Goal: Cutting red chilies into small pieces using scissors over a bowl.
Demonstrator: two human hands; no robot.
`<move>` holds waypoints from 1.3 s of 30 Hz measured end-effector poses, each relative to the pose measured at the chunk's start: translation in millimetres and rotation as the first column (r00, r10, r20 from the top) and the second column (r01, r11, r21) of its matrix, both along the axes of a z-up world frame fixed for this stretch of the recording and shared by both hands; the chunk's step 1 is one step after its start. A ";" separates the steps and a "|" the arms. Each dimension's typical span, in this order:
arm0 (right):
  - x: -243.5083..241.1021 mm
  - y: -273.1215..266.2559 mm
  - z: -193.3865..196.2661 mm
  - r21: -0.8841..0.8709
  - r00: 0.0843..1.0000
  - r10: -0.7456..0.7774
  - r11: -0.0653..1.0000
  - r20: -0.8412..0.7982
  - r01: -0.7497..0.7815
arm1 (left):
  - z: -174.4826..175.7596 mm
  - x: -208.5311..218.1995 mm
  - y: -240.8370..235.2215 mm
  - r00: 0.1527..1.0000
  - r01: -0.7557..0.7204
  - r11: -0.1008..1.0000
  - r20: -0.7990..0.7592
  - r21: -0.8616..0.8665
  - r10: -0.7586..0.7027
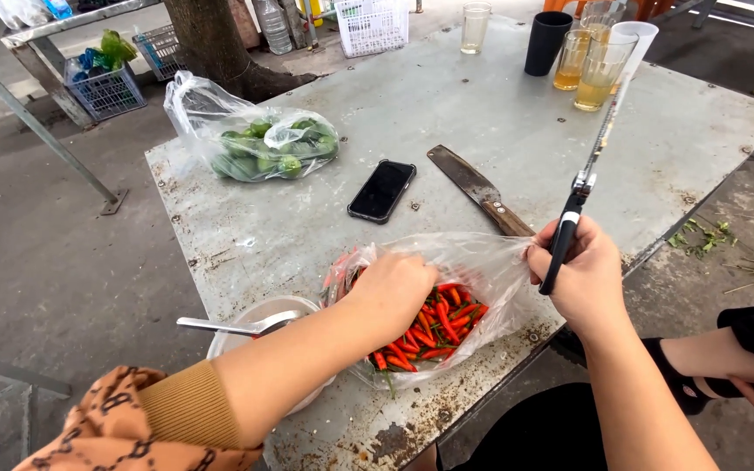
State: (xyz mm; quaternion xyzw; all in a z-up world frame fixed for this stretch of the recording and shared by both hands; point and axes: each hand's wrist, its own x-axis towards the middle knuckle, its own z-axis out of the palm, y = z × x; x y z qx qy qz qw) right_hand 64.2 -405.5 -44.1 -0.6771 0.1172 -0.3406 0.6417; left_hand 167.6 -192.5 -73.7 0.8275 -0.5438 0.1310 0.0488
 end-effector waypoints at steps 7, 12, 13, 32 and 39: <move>-2.0 8.6 12.4 -0.112 0.990 -0.047 0.993 -0.133 0.032 | 21.1 -39.2 46.9 0.996 -0.053 0.996 -0.066 0.070 0.058; -6.4 5.8 24.9 -0.335 0.838 -0.319 0.926 -0.442 0.176 | 71.5 -77.6 44.6 0.926 -0.079 0.925 -0.318 0.371 0.206; -7.0 2.9 22.5 -0.378 0.812 -0.366 0.905 -0.454 0.196 | 68.3 -79.8 44.0 0.927 -0.087 0.918 -0.305 0.386 0.216; -55.3 52.2 33.5 -0.133 0.953 -0.293 0.944 0.077 0.301 | 74.2 -99.0 24.8 0.747 -0.434 0.870 -0.447 0.234 0.492; -72.7 90.8 26.0 -0.098 0.978 -0.068 0.991 0.196 0.089 | 96.1 -119.9 61.9 0.647 -0.562 0.825 -0.650 -0.052 0.399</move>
